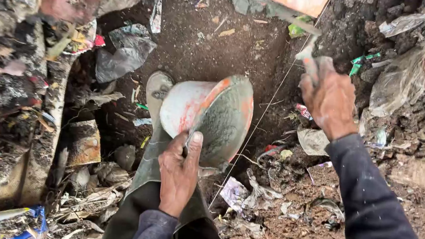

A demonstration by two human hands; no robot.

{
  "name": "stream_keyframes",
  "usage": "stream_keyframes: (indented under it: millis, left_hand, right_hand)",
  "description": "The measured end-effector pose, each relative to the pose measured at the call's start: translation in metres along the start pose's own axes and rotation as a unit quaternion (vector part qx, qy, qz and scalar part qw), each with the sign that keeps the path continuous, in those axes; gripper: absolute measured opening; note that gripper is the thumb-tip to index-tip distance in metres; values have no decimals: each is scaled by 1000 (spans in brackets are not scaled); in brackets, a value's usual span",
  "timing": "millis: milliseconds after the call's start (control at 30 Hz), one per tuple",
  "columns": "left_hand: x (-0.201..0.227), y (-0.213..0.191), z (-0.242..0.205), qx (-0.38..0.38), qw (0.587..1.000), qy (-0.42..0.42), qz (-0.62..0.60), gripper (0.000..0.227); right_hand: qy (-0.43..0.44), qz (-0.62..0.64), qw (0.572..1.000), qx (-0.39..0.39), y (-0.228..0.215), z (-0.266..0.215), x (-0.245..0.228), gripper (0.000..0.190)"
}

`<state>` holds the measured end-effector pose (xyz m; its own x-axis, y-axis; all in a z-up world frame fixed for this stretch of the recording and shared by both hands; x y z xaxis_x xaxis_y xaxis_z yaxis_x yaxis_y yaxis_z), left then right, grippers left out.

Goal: The person spreads mortar with a trowel and places bricks into a trench by hand. They continue to apply mortar and set bricks, occasionally using the trowel to scoop more mortar from a bucket.

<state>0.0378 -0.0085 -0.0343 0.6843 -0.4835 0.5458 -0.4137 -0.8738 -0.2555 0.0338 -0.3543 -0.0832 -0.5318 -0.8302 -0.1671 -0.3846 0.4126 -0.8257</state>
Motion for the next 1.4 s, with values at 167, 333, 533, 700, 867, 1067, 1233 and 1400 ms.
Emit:
stream_keyframes:
  millis: [167, 333, 533, 700, 867, 1067, 1233, 1400]
  left_hand:
    - [-1, 11, 2, -13, 998, 31, -44, 48]
    - [2, 14, -2, -27, 998, -8, -50, 47]
    - [-14, 16, 6, -12, 1000, 0, 1, 48]
    - [8, 7, 1, 21, 993, 110, 22, 51]
    - [-5, 12, 8, 4, 1000, -15, 11, 52]
    - [-10, 6, 11, -15, 994, -39, -99, 49]
    - [-12, 12, 8, 24, 996, 19, 80, 52]
    - [0, 14, 12, 23, 998, -15, 49, 50]
  right_hand:
    - [-47, -52, 997, 17, 4, 31, 1, 26]
    - [-10, 218, 975, 26, 3, 7, -7, 30]
    - [-85, 65, 994, 38, 23, 25, -16, 31]
    - [-17, 235, 972, -11, 79, -2, -17, 26]
    - [-3, 262, 965, -7, 146, 47, -18, 32]
    - [-15, 164, 984, 71, 120, 56, 34, 28]
    - [-26, 11, 988, 152, 76, 42, 37, 24]
    - [53, 35, 998, 27, 60, 42, 17, 27]
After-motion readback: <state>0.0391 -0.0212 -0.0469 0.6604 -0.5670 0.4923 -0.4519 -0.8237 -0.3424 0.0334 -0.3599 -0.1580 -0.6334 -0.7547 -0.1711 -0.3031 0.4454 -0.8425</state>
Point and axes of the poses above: each hand's wrist, its own z-axis towards the middle knuckle, its own y-axis out of the palm, x = y × z, the point moved 5 cm from there along z, towards the middle knuckle, and after that the axes turned 3 degrees about z, right-handed, at the moved point
